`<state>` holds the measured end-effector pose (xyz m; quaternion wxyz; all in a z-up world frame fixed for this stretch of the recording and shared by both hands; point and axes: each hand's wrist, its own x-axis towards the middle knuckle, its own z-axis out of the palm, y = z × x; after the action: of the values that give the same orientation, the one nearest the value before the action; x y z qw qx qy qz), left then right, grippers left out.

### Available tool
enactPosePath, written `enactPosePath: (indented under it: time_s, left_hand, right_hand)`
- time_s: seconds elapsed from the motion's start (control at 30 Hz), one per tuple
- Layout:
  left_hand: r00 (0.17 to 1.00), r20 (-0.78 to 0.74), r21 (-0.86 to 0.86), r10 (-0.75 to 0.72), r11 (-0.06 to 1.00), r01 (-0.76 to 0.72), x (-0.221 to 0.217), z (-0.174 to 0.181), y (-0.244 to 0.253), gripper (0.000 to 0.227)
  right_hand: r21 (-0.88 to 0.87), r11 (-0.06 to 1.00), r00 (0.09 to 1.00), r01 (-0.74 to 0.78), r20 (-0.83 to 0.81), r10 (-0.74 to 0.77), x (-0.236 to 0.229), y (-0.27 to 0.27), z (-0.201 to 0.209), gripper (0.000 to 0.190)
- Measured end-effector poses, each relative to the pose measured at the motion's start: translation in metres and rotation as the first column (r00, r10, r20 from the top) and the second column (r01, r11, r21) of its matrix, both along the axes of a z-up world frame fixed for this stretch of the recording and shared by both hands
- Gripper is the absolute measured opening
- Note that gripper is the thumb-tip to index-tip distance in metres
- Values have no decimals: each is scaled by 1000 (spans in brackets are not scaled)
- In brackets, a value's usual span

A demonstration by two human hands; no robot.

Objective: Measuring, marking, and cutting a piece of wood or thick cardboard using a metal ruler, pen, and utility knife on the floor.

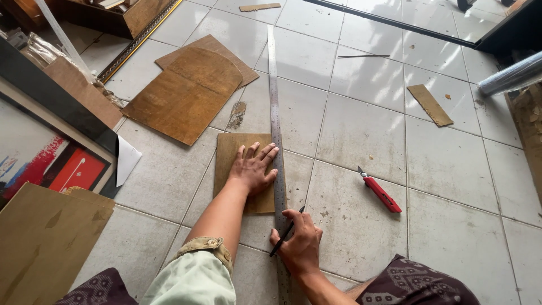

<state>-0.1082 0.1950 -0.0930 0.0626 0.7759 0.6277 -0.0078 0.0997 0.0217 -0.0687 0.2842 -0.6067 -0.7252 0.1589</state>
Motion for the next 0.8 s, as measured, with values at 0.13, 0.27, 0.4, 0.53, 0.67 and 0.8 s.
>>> enactPosePath:
  time_s: [0.13, 0.27, 0.4, 0.53, 0.67, 0.8]
  left_hand:
    - [999, -47, -103, -10, 995, 5, 0, 15, 6, 85]
    - [999, -37, -216, -14, 976, 6, -3, 31, 10, 91]
    - [999, -22, -224, -27, 974, 21, -4, 32, 10, 99]
    - [999, -26, -218, -29, 976, 23, -4, 31, 13, 104]
    - [999, -18, -241, -31, 970, 26, -3, 41, 10, 131]
    - [999, 12, -224, -36, 974, 38, -7, 32, 12, 147]
  right_hand:
    - [12, 1000, 1000, -2, -20, 2, 1, -3, 5, 52]
    - [11, 1000, 996, 5, -90, -4, -1, -5, 14, 51]
    - [-14, 1000, 995, 9, -101, -11, -1, -5, 13, 50]
    - [-19, 1000, 994, 9, -112, -11, 0, -4, 16, 50]
    - [-22, 1000, 996, 0, -86, -1, 0, -4, 10, 52]
    - [-29, 1000, 999, -12, -51, 11, 2, -1, 2, 63]
